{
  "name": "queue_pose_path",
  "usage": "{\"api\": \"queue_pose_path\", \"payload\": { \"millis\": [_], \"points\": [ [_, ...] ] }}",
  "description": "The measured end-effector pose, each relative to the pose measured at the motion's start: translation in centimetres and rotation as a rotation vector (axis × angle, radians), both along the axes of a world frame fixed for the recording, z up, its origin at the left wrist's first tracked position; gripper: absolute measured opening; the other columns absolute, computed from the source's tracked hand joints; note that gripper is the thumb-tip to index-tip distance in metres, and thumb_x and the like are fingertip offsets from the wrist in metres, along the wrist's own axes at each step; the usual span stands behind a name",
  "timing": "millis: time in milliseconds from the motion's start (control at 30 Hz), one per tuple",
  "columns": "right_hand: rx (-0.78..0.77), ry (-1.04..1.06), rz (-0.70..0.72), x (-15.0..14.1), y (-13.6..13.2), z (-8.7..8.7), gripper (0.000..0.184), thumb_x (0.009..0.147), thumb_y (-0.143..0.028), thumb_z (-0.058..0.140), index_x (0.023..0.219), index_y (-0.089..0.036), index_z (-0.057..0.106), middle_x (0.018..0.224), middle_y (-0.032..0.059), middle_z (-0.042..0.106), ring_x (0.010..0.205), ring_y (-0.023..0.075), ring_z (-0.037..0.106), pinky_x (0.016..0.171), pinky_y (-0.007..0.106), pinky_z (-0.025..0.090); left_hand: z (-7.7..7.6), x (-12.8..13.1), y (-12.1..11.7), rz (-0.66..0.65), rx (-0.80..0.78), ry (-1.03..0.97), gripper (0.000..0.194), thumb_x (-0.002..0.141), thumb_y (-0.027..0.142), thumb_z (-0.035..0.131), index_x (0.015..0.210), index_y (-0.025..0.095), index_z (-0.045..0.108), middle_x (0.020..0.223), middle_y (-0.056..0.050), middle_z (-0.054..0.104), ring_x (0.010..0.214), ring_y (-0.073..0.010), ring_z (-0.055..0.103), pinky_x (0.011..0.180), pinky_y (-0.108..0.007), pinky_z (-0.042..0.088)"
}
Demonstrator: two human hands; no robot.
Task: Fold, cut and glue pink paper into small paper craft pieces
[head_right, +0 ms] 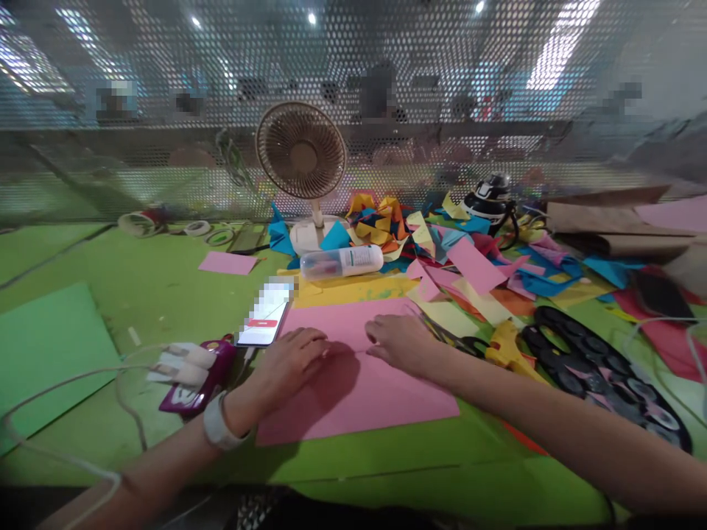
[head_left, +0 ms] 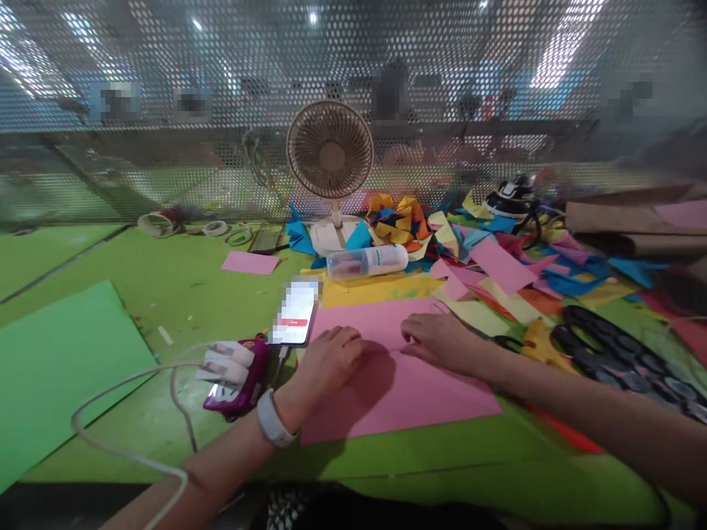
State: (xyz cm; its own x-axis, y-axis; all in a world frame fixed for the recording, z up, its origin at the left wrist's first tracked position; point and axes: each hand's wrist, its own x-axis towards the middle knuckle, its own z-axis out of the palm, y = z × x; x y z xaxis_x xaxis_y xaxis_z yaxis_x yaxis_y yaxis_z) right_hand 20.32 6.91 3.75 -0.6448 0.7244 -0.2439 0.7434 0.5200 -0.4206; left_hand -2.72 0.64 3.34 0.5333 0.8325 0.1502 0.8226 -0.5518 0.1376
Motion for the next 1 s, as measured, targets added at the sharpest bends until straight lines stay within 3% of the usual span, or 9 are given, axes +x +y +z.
{"api": "queue_pose_path", "payload": {
  "millis": [67, 167, 267, 367, 533, 667, 833, 1000],
  "points": [
    [0.252, -0.054, 0.179, 0.0, -1.0, -0.2, 0.012, 0.087, -0.016, 0.05, 0.094, -0.015, 0.059, 0.102, 0.0117, 0.061, 0.097, 0.0244, 0.054, 0.076, 0.033, 0.038, -0.9, 0.0, 0.4, -0.079, 0.013, 0.027, 0.022, 0.093, 0.017, 0.043, 0.109, 0.019, 0.058, 0.098, -0.006, 0.061, 0.09, -0.0188, 0.056, 0.081, -0.032, 0.045],
    [0.639, -0.15, 0.454, 0.0, -1.7, -1.0, 0.019, 0.084, -0.002, 0.045, 0.09, -0.012, 0.06, 0.086, 0.01, 0.061, 0.08, 0.0217, 0.054, 0.067, 0.033, 0.037, -1.7, -0.4, 1.1, -0.147, 0.009, 0.074, 0.023, 0.092, 0.013, 0.041, 0.11, 0.018, 0.056, 0.096, -0.006, 0.06, 0.091, -0.0189, 0.055, 0.081, -0.033, 0.046],
    [0.796, -0.134, 0.499, -0.1, -1.8, -1.7, 0.019, 0.082, 0.0, 0.045, 0.086, -0.011, 0.059, 0.077, 0.0082, 0.058, 0.071, 0.0203, 0.051, 0.062, 0.033, 0.036, -2.0, -0.7, 1.4, -0.19, 0.052, 0.109, 0.022, 0.091, 0.01, 0.041, 0.108, 0.015, 0.055, 0.095, -0.007, 0.059, 0.088, -0.0199, 0.054, 0.079, -0.034, 0.047],
    [0.842, -0.101, 0.476, 0.0, -1.7, -2.4, 0.02, 0.083, 0.001, 0.043, 0.087, -0.011, 0.059, 0.077, 0.0086, 0.057, 0.071, 0.02, 0.049, 0.063, 0.034, 0.035, -2.2, -0.7, 1.5, -0.187, 0.071, 0.115, 0.022, 0.09, 0.01, 0.042, 0.108, 0.014, 0.053, 0.095, -0.007, 0.058, 0.085, -0.0205, 0.054, 0.077, -0.035, 0.047],
    [0.789, -0.036, 0.364, 0.2, -1.9, -3.6, 0.022, 0.087, -0.002, 0.039, 0.09, -0.012, 0.059, 0.085, 0.0099, 0.058, 0.077, 0.0213, 0.05, 0.071, 0.036, 0.037, -2.1, -0.5, 1.2, -0.127, 0.02, 0.099, 0.019, 0.086, 0.005, 0.046, 0.102, 0.012, 0.056, 0.096, -0.008, 0.058, 0.084, -0.0214, 0.052, 0.077, -0.036, 0.047],
    [0.618, 0.067, 0.155, 0.1, -2.1, -3.8, 0.017, 0.091, -0.01, 0.043, 0.089, -0.014, 0.059, 0.089, 0.0083, 0.059, 0.082, 0.0205, 0.051, 0.074, 0.035, 0.038, -1.9, -0.5, 1.2, -0.015, -0.069, -0.077, 0.02, 0.091, 0.011, 0.043, 0.103, 0.017, 0.058, 0.094, -0.005, 0.059, 0.085, -0.0201, 0.053, 0.077, -0.036, 0.045],
    [0.356, 0.27, -0.14, -0.2, -1.5, -3.5, 0.012, 0.089, -0.023, 0.053, 0.081, -0.018, 0.06, 0.084, 0.004, 0.059, 0.083, 0.0182, 0.053, 0.075, 0.032, 0.039, -1.4, -0.4, 2.0, 0.14, -0.238, -0.307, 0.012, 0.089, 0.022, 0.052, 0.093, 0.02, 0.064, 0.091, -0.003, 0.063, 0.086, -0.0188, 0.057, 0.078, -0.033, 0.045],
    [0.194, 0.35, -0.295, -0.2, -1.0, -3.7, 0.013, 0.087, -0.027, 0.057, 0.076, -0.019, 0.059, 0.083, 0.0026, 0.058, 0.08, 0.0172, 0.054, 0.073, 0.031, 0.039, -0.6, -0.3, 2.3, 0.233, -0.307, -0.332, 0.011, 0.088, 0.023, 0.053, 0.089, 0.021, 0.064, 0.088, -0.002, 0.065, 0.082, -0.019, 0.06, 0.075, -0.033, 0.047]
  ]
}}
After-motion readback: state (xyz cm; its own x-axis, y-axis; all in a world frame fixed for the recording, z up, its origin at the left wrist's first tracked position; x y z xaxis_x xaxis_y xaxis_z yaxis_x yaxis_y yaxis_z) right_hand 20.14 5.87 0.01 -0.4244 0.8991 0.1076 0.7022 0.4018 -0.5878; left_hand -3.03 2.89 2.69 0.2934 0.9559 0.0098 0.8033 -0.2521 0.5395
